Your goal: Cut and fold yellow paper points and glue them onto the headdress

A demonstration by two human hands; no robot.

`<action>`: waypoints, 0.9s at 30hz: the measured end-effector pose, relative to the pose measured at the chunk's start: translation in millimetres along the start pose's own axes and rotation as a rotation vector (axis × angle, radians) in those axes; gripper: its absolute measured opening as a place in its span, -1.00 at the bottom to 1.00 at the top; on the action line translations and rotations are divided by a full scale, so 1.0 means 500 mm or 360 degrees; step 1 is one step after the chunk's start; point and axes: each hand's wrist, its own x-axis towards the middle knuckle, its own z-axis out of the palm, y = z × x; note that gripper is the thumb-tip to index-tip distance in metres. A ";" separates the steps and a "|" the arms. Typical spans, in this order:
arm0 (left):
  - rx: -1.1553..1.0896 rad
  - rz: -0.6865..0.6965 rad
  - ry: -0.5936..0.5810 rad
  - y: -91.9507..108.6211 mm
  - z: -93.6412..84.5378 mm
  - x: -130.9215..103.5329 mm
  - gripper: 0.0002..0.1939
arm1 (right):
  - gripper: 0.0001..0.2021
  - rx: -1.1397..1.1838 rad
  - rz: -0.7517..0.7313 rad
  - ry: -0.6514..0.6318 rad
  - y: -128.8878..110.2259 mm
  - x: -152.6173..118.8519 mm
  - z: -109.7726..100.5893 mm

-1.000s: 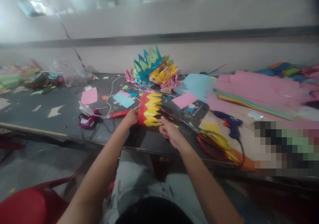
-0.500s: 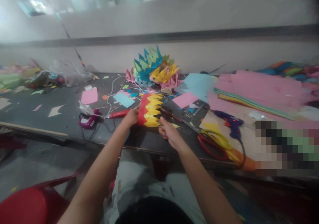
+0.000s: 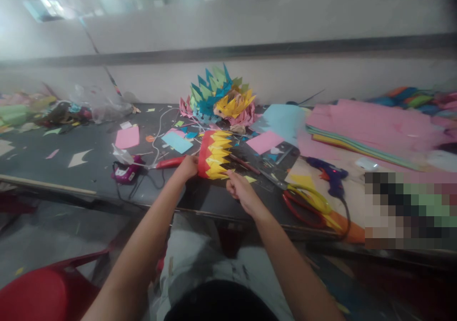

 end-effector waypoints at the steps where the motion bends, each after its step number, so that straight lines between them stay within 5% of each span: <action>1: 0.0001 -0.0001 0.0001 0.000 0.000 0.000 -0.76 | -0.55 -0.0009 -0.0001 0.0004 -0.001 -0.001 0.001; 11: 0.0018 0.0037 -0.0039 0.003 -0.001 0.000 -0.80 | -0.63 -0.0151 -0.0260 0.0306 -0.033 0.041 0.000; 18: 0.0047 0.0122 -0.0137 0.004 -0.008 0.008 -0.80 | -0.59 -0.0044 -0.0184 -0.0030 -0.074 0.081 0.024; 27: 0.0180 0.0152 -0.0211 0.018 -0.023 0.008 -0.71 | -0.61 -0.0110 0.0055 -0.0114 -0.066 0.068 -0.008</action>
